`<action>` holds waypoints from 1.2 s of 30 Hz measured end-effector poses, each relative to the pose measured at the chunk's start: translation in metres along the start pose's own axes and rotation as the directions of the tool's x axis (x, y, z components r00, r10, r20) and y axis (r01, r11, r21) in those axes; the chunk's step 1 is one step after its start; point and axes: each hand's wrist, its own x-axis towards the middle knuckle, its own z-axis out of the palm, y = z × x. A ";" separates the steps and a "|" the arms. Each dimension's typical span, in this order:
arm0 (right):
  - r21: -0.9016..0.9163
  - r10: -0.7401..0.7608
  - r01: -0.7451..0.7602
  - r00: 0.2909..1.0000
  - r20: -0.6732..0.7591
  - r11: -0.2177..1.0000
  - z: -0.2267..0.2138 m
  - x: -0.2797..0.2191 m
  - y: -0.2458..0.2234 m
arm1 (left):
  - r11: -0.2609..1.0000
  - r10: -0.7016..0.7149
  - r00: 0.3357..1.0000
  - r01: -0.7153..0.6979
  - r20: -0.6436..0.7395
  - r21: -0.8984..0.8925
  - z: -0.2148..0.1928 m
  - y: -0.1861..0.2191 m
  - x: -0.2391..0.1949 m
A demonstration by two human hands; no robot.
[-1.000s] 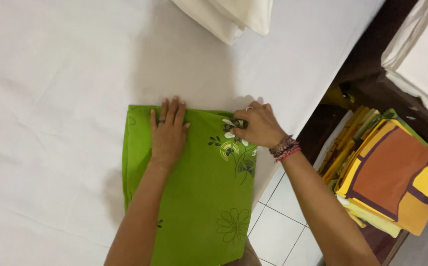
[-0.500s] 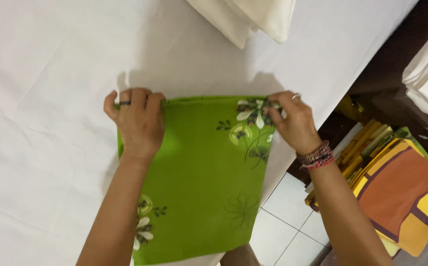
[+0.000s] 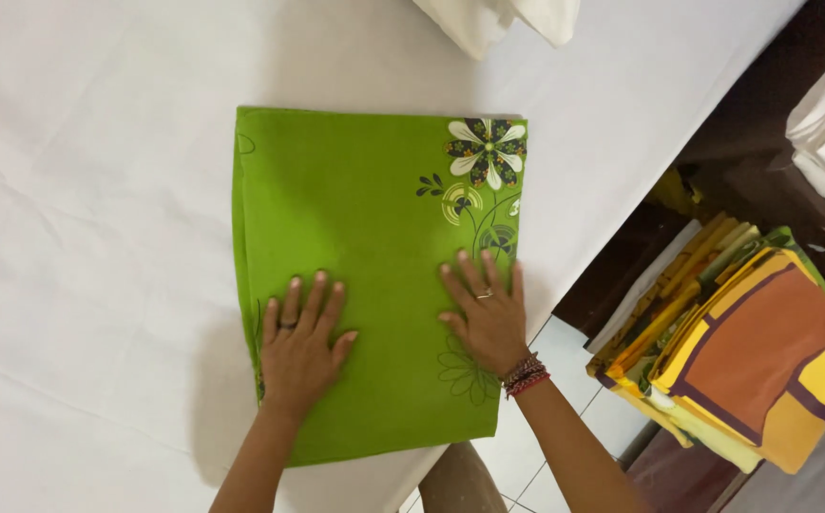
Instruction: Folding various pieces of clothing and stacking them on a nightstand.
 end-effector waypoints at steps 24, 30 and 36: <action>0.251 -0.019 -0.010 0.994 0.111 0.968 -0.029 -0.190 -0.068 | 0.974 0.151 0.919 -0.076 0.364 -0.213 -0.044 -0.011 -0.182; 0.605 0.119 -0.374 0.901 0.418 0.703 -0.078 -0.201 -0.036 | 0.877 -0.052 0.739 0.355 0.672 -0.323 -0.131 -0.015 -0.143; 0.907 0.553 -0.214 0.833 -0.025 0.363 -0.097 -0.050 0.015 | 0.618 -0.362 0.928 0.310 0.088 -0.722 -0.132 -0.033 0.009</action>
